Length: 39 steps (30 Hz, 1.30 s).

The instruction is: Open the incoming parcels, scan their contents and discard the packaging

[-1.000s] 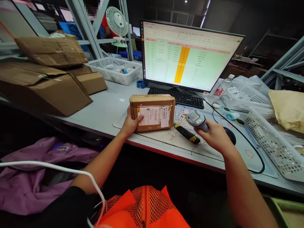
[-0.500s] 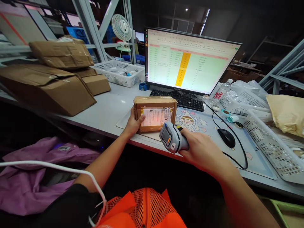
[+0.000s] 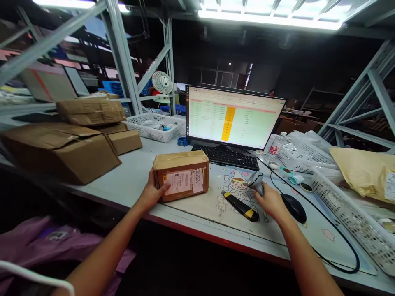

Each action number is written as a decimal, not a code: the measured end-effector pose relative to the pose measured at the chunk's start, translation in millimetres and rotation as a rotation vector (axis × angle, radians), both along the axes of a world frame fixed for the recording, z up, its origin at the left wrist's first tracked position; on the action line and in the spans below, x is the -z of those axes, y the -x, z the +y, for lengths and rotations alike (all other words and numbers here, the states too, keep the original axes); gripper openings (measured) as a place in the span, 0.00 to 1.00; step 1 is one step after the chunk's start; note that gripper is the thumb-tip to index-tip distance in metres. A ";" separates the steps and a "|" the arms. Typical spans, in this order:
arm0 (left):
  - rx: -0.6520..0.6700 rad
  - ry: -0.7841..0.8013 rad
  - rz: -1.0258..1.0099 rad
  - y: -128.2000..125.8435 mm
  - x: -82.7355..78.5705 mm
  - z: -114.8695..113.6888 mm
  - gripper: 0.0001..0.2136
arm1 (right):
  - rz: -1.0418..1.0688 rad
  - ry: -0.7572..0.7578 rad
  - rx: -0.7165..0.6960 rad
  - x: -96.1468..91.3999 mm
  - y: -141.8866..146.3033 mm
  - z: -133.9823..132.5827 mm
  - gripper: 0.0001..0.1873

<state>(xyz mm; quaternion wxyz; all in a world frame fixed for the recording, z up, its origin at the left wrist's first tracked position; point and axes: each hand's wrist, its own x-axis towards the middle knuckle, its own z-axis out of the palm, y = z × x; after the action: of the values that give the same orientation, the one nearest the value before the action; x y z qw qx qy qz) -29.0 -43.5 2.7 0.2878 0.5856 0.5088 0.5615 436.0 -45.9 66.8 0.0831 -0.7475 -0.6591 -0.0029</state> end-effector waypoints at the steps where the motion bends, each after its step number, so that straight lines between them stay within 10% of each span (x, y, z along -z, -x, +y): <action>1: 0.014 0.014 -0.005 2.7 1.1 -0.3 0.56 | -0.020 0.016 0.023 8.8 -0.9 5.9 0.35; 6: 0.046 0.034 -0.050 6.3 10.4 3.0 0.53 | -0.072 0.109 0.048 37.7 -3.8 18.5 0.41; 11: -0.002 0.054 -0.038 9.5 17.4 7.4 0.52 | -0.068 0.075 0.093 1.2 -18.1 38.0 0.41; 16: -0.040 0.044 -0.013 11.9 21.1 10.6 0.50 | -0.049 -0.030 -0.024 -39.5 1.8 111.0 0.28; 23: -0.039 0.057 -0.007 15.9 24.2 14.1 0.51 | -0.043 0.165 -0.031 -16.7 26.5 193.4 0.22; 34: 0.028 0.071 -0.043 15.0 23.8 12.3 0.53 | -0.061 0.272 -0.029 -20.9 56.8 194.7 0.24; 39: 0.020 0.059 -0.038 15.7 21.7 11.8 0.54 | -0.043 0.368 -0.247 -39.1 79.4 140.6 0.21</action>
<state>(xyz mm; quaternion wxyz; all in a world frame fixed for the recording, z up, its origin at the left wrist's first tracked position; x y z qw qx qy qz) -44.7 -31.7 -19.0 0.3202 0.5709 0.5139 0.5545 356.6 94.8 105.9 -0.0690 -0.6633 -0.7368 0.1116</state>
